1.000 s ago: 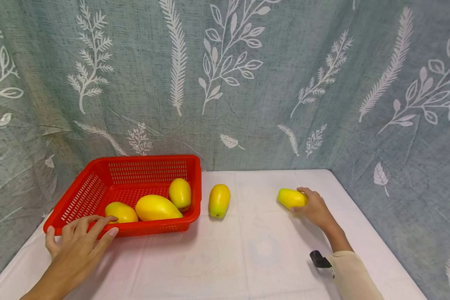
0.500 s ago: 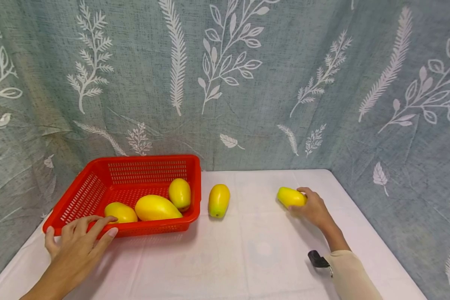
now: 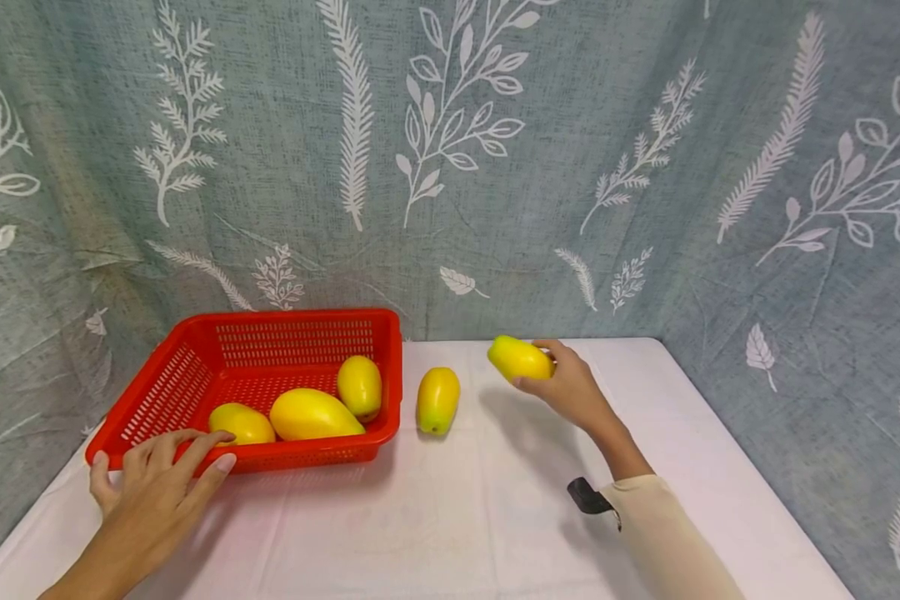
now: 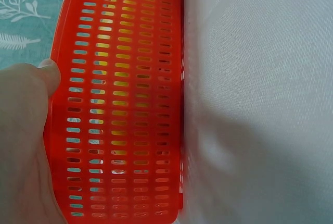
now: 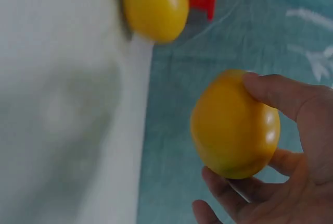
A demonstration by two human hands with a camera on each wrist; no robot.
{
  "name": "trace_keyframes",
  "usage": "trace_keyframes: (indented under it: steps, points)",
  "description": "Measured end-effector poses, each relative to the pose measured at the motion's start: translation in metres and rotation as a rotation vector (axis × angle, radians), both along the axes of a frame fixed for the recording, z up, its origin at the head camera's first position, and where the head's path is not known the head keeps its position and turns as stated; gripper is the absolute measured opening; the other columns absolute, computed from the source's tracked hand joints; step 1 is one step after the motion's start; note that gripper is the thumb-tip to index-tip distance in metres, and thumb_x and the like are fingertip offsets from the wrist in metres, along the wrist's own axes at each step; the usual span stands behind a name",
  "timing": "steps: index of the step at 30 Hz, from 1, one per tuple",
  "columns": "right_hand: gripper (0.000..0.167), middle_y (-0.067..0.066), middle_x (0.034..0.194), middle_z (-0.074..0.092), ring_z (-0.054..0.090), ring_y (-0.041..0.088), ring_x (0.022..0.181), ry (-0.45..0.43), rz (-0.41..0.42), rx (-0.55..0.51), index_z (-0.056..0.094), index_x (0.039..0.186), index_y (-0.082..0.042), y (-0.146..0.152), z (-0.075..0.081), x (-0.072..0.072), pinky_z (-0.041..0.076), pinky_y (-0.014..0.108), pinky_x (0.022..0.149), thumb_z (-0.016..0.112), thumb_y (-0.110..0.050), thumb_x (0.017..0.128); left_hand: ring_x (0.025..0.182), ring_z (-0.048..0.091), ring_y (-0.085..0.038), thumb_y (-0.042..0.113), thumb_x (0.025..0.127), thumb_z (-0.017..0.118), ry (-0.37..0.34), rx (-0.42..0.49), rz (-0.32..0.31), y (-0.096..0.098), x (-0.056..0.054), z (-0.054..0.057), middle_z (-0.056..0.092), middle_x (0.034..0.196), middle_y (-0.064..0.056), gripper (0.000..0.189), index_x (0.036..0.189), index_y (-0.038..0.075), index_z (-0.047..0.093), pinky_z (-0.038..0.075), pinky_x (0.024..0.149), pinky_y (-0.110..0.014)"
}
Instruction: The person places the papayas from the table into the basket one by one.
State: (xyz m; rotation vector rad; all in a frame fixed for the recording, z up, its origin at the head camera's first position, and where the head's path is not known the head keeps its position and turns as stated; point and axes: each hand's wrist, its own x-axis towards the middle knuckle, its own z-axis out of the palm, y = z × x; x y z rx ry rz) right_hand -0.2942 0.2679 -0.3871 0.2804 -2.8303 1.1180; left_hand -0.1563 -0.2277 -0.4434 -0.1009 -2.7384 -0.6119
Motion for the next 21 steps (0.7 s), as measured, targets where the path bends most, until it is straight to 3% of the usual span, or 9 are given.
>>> trace_keyframes:
  steps: [5, 11, 21]
  points:
    - [0.073, 0.016, 0.143, 0.061, 0.062, 0.036, 0.122, 0.042, 0.114, -0.049, 0.053, 0.152, -0.012, -0.056, 0.023, -0.001, 0.058, 0.046, 0.089, 0.082, -0.039, 0.091, 0.128, 0.03, -0.058, 0.053, 0.11, 0.047, -0.004, 0.002, 0.0, 0.0, 0.0, 0.001, 0.046, 0.136, -0.027, 0.046, 0.14, 0.02, 0.059, -0.011, 0.104, -0.084]
    - [0.065, 0.01, 0.136, 0.064, 0.066, 0.027, 0.107, 0.069, 0.273, -0.057, 0.056, 0.147, -0.01, -0.122, 0.041, -0.002, 0.059, 0.042, 0.087, 0.083, -0.033, 0.092, 0.129, 0.03, -0.058, 0.055, 0.11, 0.046, -0.021, -0.001, 0.007, 0.0, 0.0, 0.003, 0.046, 0.137, -0.028, 0.048, 0.141, 0.02, 0.059, -0.01, 0.104, -0.084]
    - [0.065, 0.01, 0.129, 0.066, 0.063, 0.024, 0.104, 0.037, 0.364, 0.085, 0.055, 0.147, -0.005, -0.201, 0.047, -0.007, 0.058, 0.037, 0.089, 0.08, -0.032, 0.093, 0.134, 0.027, -0.059, 0.056, 0.11, 0.044, -0.072, -0.017, 0.013, -0.001, 0.001, 0.003, 0.044, 0.141, -0.029, 0.052, 0.144, 0.019, 0.058, -0.011, 0.105, -0.085]
